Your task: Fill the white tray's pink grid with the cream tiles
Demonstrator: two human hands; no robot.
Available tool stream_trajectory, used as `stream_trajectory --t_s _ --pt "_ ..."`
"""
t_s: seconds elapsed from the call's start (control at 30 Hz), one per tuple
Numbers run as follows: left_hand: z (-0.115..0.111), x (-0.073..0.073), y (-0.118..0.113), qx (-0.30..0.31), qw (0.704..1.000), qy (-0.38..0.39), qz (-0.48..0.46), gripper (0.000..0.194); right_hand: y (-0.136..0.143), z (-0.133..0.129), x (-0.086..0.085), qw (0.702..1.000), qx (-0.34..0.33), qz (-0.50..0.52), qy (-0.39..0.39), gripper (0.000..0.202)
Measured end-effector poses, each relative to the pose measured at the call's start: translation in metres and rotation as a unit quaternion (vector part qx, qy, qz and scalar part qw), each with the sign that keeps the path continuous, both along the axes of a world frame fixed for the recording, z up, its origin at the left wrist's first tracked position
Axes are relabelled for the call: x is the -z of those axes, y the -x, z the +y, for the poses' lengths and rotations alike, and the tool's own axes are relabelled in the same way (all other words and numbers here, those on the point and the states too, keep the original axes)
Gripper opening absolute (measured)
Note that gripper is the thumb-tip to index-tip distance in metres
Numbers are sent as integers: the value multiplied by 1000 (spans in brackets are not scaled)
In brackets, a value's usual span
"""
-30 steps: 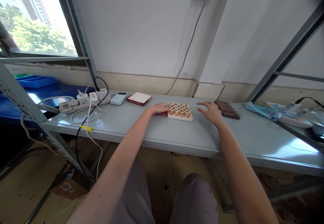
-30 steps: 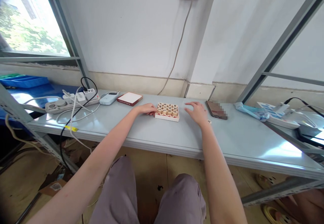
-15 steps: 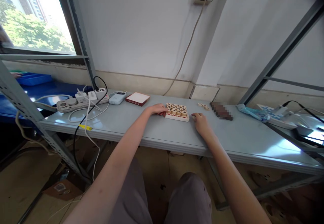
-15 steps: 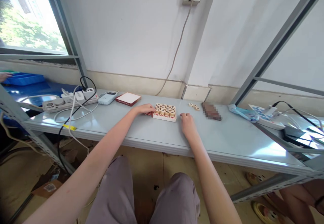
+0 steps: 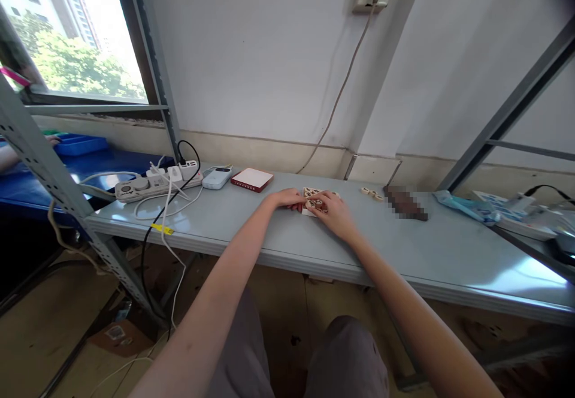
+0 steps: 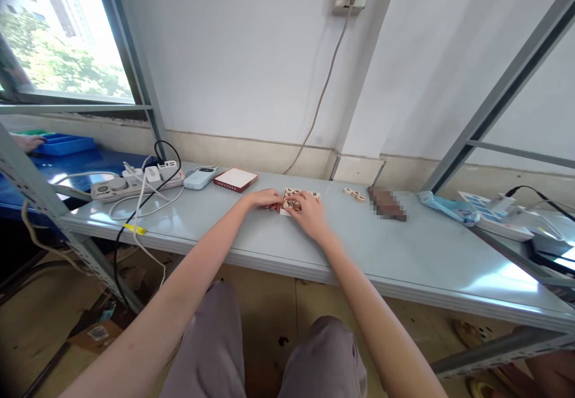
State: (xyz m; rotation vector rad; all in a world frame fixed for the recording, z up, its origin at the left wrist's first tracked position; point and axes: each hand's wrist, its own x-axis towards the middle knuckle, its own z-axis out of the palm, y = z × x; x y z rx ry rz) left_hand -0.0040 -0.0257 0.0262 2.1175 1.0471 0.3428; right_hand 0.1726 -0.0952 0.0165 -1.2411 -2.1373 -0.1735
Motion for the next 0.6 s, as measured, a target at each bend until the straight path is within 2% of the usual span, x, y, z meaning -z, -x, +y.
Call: stream_trajectory --t_s 0.17,0.33,0.53,0.6 --pt "1 -1 1 -4 1000 -16 5 35 -3 -3 3 998 24 -49 -1 28" --pt "1 0 0 -8 1000 0 -4 30 -8 -1 2 996 82 -26 -16 30" --pt "-1 -2 -1 -13 1000 3 -1 29 -3 -8 2 994 92 -59 -9 31" --pt "-3 -2 0 -8 1000 0 -5 30 -5 -6 1 991 128 -44 -25 31"
